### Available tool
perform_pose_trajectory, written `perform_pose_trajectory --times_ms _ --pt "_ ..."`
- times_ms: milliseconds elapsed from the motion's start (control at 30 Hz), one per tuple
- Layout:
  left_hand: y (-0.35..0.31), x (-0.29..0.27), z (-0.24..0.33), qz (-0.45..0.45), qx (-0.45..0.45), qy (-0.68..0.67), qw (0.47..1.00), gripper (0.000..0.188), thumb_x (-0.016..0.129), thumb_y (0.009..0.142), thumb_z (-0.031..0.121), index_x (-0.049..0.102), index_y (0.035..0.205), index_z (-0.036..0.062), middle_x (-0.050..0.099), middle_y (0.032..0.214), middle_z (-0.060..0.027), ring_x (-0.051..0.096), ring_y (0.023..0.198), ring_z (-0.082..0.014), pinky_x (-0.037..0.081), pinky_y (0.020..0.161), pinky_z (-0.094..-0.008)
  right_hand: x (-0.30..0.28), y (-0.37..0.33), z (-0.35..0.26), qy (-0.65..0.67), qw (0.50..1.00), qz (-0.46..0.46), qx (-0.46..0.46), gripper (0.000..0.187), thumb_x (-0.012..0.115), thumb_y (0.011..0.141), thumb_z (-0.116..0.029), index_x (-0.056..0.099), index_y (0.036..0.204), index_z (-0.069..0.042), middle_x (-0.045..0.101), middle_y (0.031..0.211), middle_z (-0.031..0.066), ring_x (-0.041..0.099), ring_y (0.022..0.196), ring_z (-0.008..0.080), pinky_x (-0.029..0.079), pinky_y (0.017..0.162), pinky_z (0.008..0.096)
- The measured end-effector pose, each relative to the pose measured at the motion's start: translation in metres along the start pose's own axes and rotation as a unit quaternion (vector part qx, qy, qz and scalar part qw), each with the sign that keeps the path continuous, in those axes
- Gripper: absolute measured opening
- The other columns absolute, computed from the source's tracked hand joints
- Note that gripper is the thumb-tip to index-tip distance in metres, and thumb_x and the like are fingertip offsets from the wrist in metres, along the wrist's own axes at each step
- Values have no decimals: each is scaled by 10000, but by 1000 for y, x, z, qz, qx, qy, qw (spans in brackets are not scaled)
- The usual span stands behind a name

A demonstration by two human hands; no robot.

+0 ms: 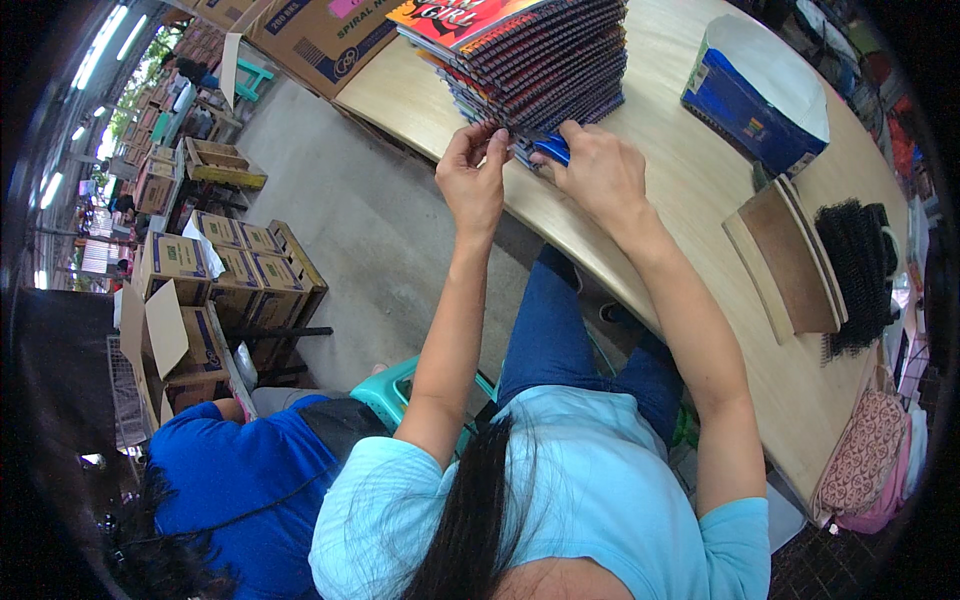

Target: The person uses a pair of pliers to cut the ends of metal spiral bindings on a stack of notebooks, placing the trimmings into a container on the table.

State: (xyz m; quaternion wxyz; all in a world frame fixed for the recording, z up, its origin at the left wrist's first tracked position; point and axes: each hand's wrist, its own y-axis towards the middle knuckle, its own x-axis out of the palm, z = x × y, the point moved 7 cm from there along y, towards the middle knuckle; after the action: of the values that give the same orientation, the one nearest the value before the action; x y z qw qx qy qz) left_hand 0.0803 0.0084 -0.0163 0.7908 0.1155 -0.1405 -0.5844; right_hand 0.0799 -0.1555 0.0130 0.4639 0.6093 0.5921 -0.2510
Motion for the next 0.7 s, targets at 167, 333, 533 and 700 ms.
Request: perform_pose_trajectory --times_ms 167,333,533,700 --pt "-2 -2 0 2 4 25 1000 202 651 902 65 613 1033 -83 668 945 -119 672 838 -167 588 724 -283 -17 -9 -1 -38 997 65 -8 395 727 768 -427 657 917 -69 651 901 102 654 857 295 501 675 465" --pt "0 -2 -1 9 14 30 999 199 652 899 60 611 1033 -81 668 940 -121 672 836 -167 588 723 -286 -18 -8 -8 -85 990 103 -39 400 738 747 -435 658 914 -81 648 912 84 644 871 275 478 700 456" --pt "0 0 1 23 18 -2 1000 178 682 872 46 628 987 -79 668 890 -107 664 788 -138 584 682 -261 -13 0 -8 -60 995 70 -34 401 736 749 -439 660 905 -77 660 899 89 659 843 282 511 664 453" --pt "0 -9 1 15 12 31 999 223 654 897 62 607 1061 -82 669 959 -134 674 846 -171 587 725 -288 -16 0 3 -12 1000 8 23 418 730 758 -451 658 914 -70 663 915 98 660 862 287 515 675 460"
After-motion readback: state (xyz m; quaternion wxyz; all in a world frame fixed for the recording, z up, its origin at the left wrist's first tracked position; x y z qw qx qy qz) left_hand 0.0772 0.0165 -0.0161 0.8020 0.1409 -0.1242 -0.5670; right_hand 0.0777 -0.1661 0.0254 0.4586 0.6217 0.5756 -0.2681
